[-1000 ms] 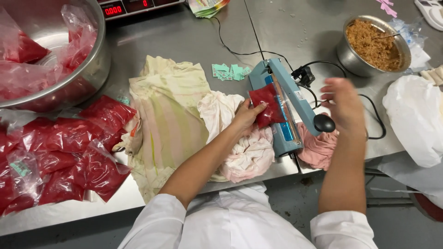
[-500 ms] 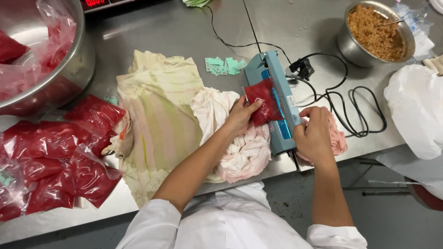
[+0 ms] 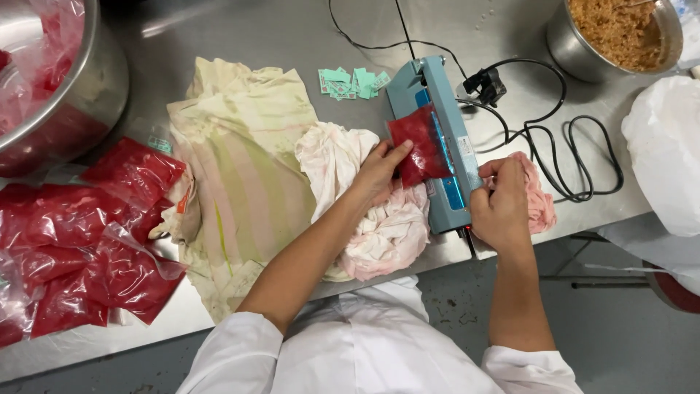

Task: Wiping and sealing plastic pouches filled with red sauce using an impulse sealer.

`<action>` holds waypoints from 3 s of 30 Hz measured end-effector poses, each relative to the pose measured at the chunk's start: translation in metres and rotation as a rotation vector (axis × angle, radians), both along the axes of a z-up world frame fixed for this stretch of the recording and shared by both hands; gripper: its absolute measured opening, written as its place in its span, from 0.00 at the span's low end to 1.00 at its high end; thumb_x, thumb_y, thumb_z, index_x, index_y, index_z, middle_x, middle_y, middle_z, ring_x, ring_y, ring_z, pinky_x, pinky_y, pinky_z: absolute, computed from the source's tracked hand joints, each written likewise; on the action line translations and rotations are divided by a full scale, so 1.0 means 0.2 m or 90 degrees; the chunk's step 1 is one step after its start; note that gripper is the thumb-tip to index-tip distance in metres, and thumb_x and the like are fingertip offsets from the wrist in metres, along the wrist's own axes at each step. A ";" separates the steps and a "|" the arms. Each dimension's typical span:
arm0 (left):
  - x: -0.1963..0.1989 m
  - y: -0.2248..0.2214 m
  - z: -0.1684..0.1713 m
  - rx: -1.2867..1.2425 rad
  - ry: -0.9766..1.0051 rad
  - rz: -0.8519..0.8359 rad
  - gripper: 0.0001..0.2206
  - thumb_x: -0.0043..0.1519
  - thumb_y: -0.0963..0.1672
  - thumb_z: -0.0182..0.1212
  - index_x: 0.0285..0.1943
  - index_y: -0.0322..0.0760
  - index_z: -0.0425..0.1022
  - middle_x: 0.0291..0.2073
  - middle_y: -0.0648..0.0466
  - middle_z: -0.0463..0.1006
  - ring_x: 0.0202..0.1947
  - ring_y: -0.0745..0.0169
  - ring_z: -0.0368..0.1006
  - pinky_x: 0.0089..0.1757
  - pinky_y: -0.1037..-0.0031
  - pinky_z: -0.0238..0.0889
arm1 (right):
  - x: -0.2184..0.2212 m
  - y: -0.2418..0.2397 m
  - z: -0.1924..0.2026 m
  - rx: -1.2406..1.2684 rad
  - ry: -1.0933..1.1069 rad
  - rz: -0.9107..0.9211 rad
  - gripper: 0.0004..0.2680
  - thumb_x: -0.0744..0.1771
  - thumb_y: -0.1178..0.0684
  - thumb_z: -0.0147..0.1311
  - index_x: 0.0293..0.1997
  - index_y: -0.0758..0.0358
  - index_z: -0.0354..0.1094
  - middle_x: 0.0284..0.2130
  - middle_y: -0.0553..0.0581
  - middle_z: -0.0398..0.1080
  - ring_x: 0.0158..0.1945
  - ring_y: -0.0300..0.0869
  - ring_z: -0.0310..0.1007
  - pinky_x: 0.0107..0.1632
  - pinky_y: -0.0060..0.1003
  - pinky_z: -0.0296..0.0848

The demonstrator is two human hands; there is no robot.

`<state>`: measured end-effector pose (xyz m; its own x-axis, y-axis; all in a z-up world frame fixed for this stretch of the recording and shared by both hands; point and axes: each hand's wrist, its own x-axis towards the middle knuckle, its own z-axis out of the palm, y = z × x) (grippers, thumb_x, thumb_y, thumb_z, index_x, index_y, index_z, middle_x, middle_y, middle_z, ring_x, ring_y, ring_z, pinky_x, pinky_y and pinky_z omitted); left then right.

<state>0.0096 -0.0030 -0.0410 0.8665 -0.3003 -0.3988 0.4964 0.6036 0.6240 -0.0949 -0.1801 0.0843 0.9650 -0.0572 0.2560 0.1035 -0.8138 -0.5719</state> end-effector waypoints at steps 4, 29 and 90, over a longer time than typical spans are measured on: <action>-0.01 0.01 0.04 -0.047 -0.027 0.016 0.23 0.59 0.50 0.74 0.60 0.45 0.71 0.46 0.53 0.71 0.49 0.51 0.73 0.41 0.55 0.78 | 0.00 0.00 0.00 -0.001 -0.014 0.009 0.08 0.63 0.63 0.44 0.45 0.65 0.60 0.39 0.63 0.60 0.47 0.59 0.65 0.55 0.51 0.66; -0.02 -0.01 -0.01 -0.098 -0.068 0.027 0.27 0.58 0.44 0.76 0.65 0.50 0.68 0.55 0.57 0.73 0.53 0.51 0.74 0.46 0.54 0.77 | 0.03 0.01 0.22 -0.023 0.033 0.028 0.11 0.63 0.65 0.44 0.49 0.68 0.64 0.42 0.69 0.62 0.49 0.63 0.64 0.53 0.50 0.67; -0.44 0.76 0.23 -0.250 -0.113 -0.031 0.18 0.63 0.44 0.61 0.62 0.40 0.69 0.50 0.40 0.76 0.51 0.46 0.76 0.45 0.57 0.74 | -0.04 0.52 -0.12 0.983 0.393 0.339 0.13 0.72 0.49 0.45 0.65 0.54 0.62 0.42 0.51 0.73 0.45 0.40 0.77 0.49 0.41 0.78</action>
